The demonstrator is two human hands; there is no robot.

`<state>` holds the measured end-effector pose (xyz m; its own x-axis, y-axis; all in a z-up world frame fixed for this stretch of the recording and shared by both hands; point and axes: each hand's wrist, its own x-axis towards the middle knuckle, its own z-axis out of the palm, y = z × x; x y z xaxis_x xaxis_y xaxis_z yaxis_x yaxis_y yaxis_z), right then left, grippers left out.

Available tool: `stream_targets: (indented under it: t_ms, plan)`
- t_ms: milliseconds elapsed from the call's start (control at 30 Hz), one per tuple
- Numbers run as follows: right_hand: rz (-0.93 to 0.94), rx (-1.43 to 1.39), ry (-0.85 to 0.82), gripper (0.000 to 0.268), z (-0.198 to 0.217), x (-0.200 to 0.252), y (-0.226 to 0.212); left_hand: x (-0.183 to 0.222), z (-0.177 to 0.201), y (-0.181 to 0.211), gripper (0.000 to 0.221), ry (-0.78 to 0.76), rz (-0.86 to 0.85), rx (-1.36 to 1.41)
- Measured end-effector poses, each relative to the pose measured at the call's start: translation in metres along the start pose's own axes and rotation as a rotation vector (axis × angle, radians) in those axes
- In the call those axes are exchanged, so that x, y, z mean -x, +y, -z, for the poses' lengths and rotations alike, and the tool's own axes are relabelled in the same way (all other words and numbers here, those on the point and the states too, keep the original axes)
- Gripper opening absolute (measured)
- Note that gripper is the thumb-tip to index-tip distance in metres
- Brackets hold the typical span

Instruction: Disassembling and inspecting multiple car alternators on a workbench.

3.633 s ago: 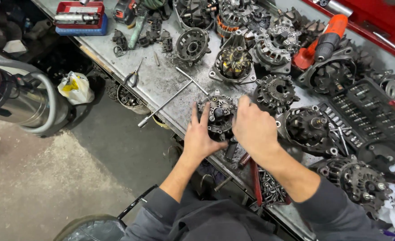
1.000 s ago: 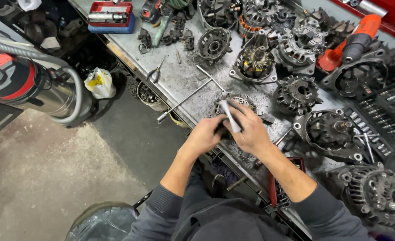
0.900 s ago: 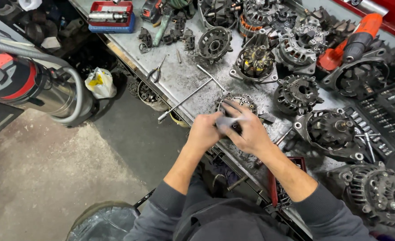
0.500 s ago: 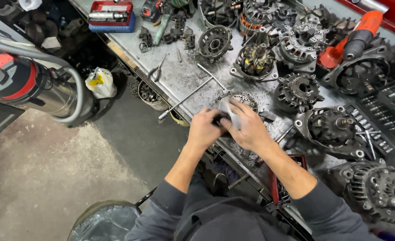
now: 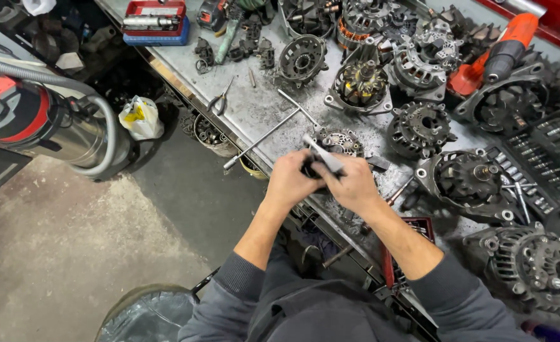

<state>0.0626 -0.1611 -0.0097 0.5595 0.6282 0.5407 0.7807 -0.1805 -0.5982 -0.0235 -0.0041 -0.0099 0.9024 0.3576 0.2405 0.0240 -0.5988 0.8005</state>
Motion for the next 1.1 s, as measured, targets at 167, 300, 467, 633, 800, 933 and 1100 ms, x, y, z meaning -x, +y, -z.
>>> stream_targets:
  t_ms: [167,300,467,633,800,933,1100]
  plan:
    - [-0.199,-0.327,0.192,0.021,0.02,-0.021,-0.035,0.01,0.027,-0.01,0.032,-0.076,-0.09,0.043]
    - [-0.284,-0.468,0.314,0.01,0.041,-0.014,-0.012,0.014,0.035,-0.002,0.032,-0.191,-0.122,-0.164]
    - [-0.269,-0.41,0.297,0.014,0.065,-0.016,-0.026,0.009,0.009,-0.009,0.024,-0.306,-0.275,-0.609]
    - [-0.32,-0.424,0.285,0.015,0.069,0.012,-0.01,0.013,-0.01,-0.014,0.022,-0.284,-0.217,-0.69]
    - [-0.377,-0.448,0.31,0.018,0.077,0.015,-0.029,0.009,-0.003,-0.022,0.016,-0.2,-0.395,-0.752]
    - [-0.422,-0.431,0.329,0.015,0.084,0.028,-0.002,0.008,0.009,-0.031,0.022,-0.124,-0.584,-0.694]
    - [-0.416,-0.431,0.336,0.016,0.092,0.026,0.007,0.008,0.017,-0.04,0.021,-0.047,-0.717,-0.672]
